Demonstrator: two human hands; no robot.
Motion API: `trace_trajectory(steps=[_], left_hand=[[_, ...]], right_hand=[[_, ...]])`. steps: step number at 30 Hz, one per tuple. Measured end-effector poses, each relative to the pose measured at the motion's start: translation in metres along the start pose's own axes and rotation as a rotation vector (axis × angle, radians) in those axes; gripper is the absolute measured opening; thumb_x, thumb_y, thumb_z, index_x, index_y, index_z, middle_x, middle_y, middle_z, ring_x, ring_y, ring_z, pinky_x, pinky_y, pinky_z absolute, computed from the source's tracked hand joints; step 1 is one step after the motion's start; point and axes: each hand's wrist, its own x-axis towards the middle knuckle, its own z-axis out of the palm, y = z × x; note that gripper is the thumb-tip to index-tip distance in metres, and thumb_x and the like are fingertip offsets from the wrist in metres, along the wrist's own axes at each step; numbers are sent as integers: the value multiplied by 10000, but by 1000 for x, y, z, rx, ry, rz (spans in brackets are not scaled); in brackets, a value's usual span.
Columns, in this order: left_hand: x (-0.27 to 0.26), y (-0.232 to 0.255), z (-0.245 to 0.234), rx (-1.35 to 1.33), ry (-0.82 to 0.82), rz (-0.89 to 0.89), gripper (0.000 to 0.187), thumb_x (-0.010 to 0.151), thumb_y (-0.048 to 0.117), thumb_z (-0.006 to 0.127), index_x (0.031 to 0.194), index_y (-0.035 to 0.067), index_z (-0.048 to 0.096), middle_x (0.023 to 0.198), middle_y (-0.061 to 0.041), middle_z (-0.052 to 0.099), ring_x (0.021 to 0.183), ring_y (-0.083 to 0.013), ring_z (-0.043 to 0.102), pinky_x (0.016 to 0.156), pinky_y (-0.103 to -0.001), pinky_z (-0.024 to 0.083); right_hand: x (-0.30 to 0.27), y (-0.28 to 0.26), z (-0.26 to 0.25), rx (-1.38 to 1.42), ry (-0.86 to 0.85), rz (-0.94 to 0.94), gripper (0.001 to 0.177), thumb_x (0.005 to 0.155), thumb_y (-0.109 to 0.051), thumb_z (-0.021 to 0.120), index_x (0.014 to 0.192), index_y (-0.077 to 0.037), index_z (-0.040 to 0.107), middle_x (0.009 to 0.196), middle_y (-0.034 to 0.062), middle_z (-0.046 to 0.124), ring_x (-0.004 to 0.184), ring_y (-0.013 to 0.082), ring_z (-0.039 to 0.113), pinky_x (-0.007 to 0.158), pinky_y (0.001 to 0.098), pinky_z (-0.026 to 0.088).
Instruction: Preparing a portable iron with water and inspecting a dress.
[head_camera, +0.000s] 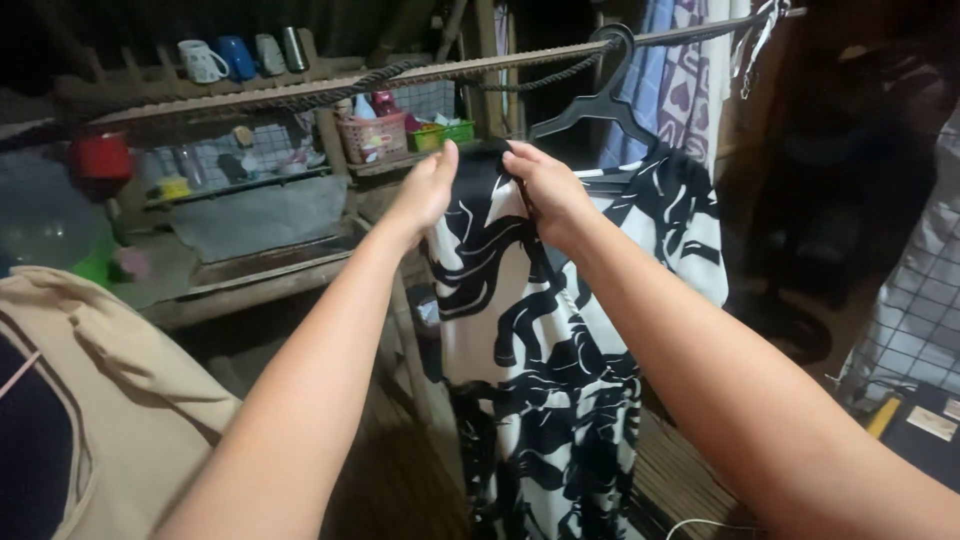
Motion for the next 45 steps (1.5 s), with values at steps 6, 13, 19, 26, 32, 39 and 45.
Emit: trace_trajectory(steps=[6,13,19,26,32,39,45], left_hand=[[27,-1,4,7,243,297,300,998,341,610,1066,57,679,1024,-78,711,956,-194,673,874,-340,516],[-24,40,13,462,495,852,134,1051,221,632,1034,90,608,1058,-169,616,1024,-311,642,851,-390,527],[-14,12,27,122,305,496,198,1036,259,685,1093,88,602,944,-125,743,881,-297,763,794,-408,571],[-14,-6,27,281,243,484,294,927,208,748,1196,123,664,1040,-156,761,972,-312,765,847,-399,574],[-8,-22,39,400,194,389,346,950,87,608,1290,143,646,1188,-194,696,1112,-383,649,923,-458,515],[-20,80,113,575,499,738,201,900,57,656,1079,126,716,1108,-110,677,1143,-322,583,1009,-442,462],[9,138,218,571,141,1013,154,896,217,726,1024,134,746,1077,-18,704,1136,-256,599,1036,-502,373]], right_hand=[[22,30,-20,-82,-21,-207,235,1031,-152,572,1226,-87,684,994,18,733,865,121,666,753,288,554],[-3,22,-25,-369,64,-259,184,1049,-178,600,1139,-53,702,897,4,681,724,91,550,634,269,443],[-6,-12,-7,-804,237,-434,205,927,-285,732,1022,-106,765,882,5,769,796,75,699,747,258,546],[-6,-14,-22,-736,377,-471,152,898,-226,736,961,-90,764,853,21,785,782,91,704,750,277,558],[-51,-47,-122,-1187,534,-1029,106,870,-79,733,967,-118,745,931,56,719,909,225,670,856,384,520],[-46,-77,-290,-1289,689,-510,314,909,-280,720,1159,-90,696,1032,145,692,996,340,625,863,490,467],[-95,-81,-294,-1049,452,-492,276,1049,-273,558,1218,-75,650,1047,142,735,946,205,676,859,354,519]])
